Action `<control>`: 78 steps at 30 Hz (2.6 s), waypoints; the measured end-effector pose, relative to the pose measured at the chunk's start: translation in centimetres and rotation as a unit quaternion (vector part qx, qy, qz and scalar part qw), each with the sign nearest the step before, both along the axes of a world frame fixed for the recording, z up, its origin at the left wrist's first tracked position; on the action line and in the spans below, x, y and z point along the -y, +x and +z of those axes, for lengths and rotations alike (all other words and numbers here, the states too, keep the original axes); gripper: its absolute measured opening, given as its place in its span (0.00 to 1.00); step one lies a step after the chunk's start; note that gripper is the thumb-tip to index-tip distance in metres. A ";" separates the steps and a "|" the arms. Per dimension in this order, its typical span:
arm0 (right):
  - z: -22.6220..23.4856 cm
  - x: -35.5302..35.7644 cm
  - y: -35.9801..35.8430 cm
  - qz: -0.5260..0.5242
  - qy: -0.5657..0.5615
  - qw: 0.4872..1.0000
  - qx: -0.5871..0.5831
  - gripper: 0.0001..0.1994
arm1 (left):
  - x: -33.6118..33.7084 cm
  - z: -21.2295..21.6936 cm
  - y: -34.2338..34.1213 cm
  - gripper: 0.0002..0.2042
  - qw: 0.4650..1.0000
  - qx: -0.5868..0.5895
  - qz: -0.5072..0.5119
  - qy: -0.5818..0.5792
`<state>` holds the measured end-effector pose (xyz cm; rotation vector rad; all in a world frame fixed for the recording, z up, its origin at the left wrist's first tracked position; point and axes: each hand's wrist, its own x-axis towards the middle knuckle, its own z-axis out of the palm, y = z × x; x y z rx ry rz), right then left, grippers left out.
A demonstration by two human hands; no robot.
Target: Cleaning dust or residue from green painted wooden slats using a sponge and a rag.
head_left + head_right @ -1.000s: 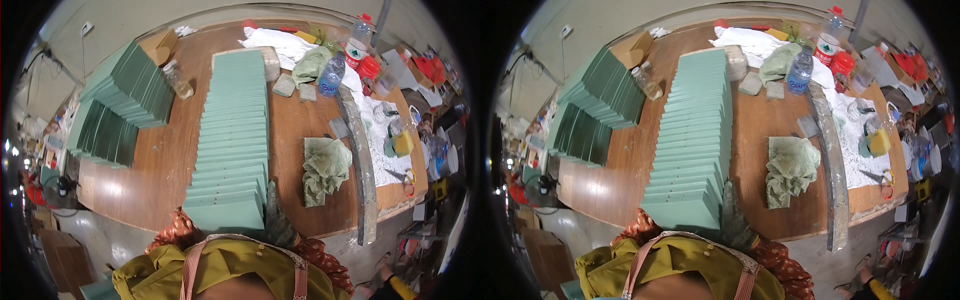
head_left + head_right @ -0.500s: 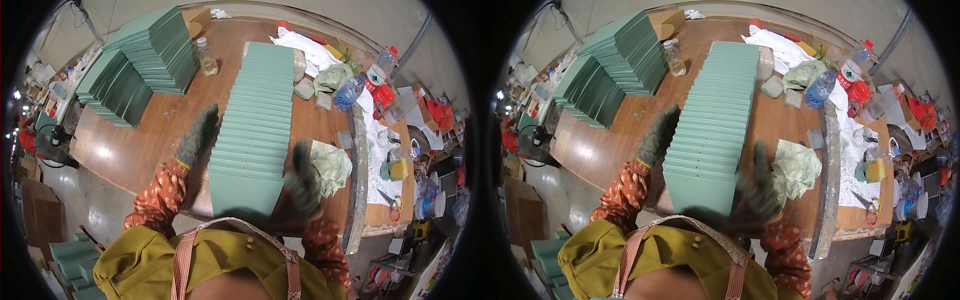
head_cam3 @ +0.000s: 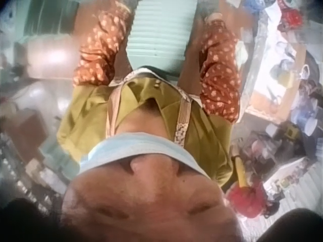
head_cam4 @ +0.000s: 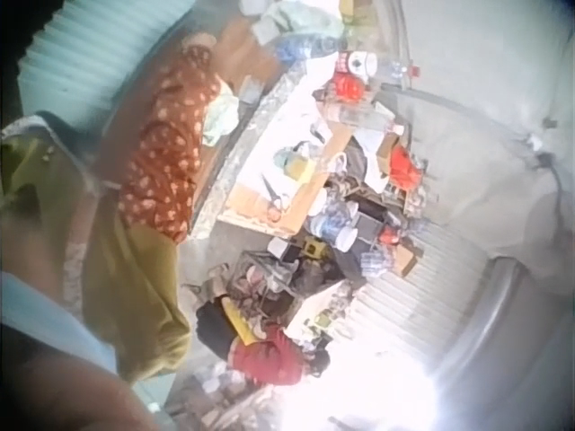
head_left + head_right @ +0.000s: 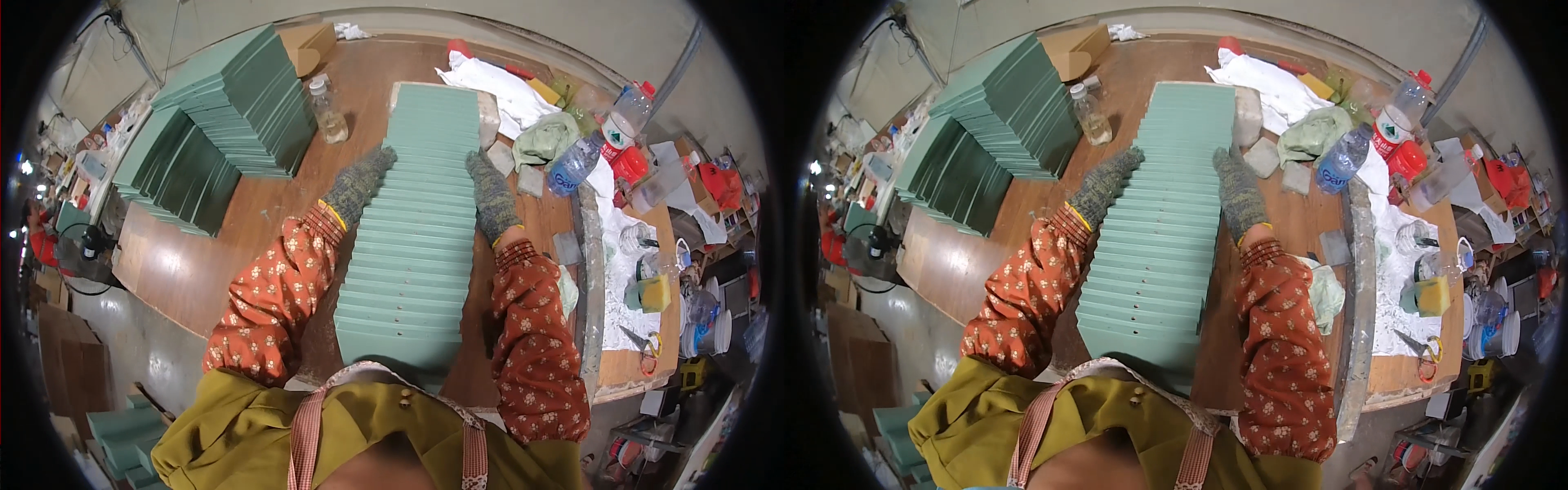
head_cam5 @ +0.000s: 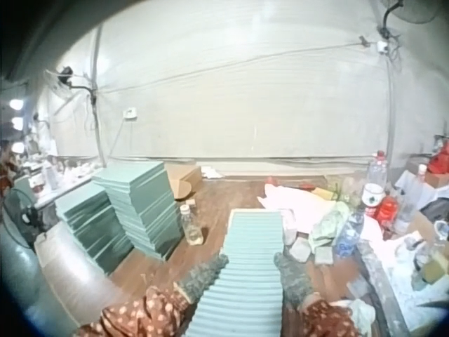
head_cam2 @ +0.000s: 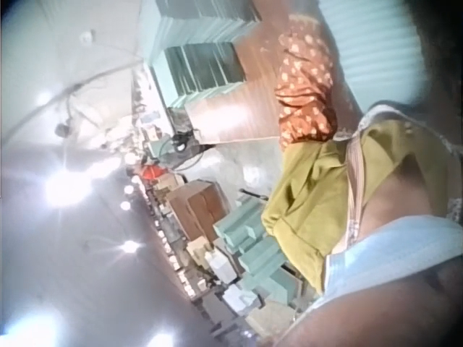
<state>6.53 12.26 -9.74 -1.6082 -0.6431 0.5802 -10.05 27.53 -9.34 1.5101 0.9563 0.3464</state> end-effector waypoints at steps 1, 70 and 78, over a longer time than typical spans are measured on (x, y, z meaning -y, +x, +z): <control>0.4 0.3 0.3 -0.014 0.003 1.000 0.007 0.28 | 0.4 0.8 0.3 0.22 1.000 0.016 0.005 -0.015; 0.3 41.7 13.7 -0.372 -0.347 0.758 0.409 0.52 | 18.6 -7.6 -20.5 0.38 0.983 0.119 -0.055 -0.132; -0.5 41.4 14.3 -0.417 -0.349 0.763 0.350 0.38 | 18.6 -5.6 -20.4 0.30 0.985 0.054 -0.018 -0.166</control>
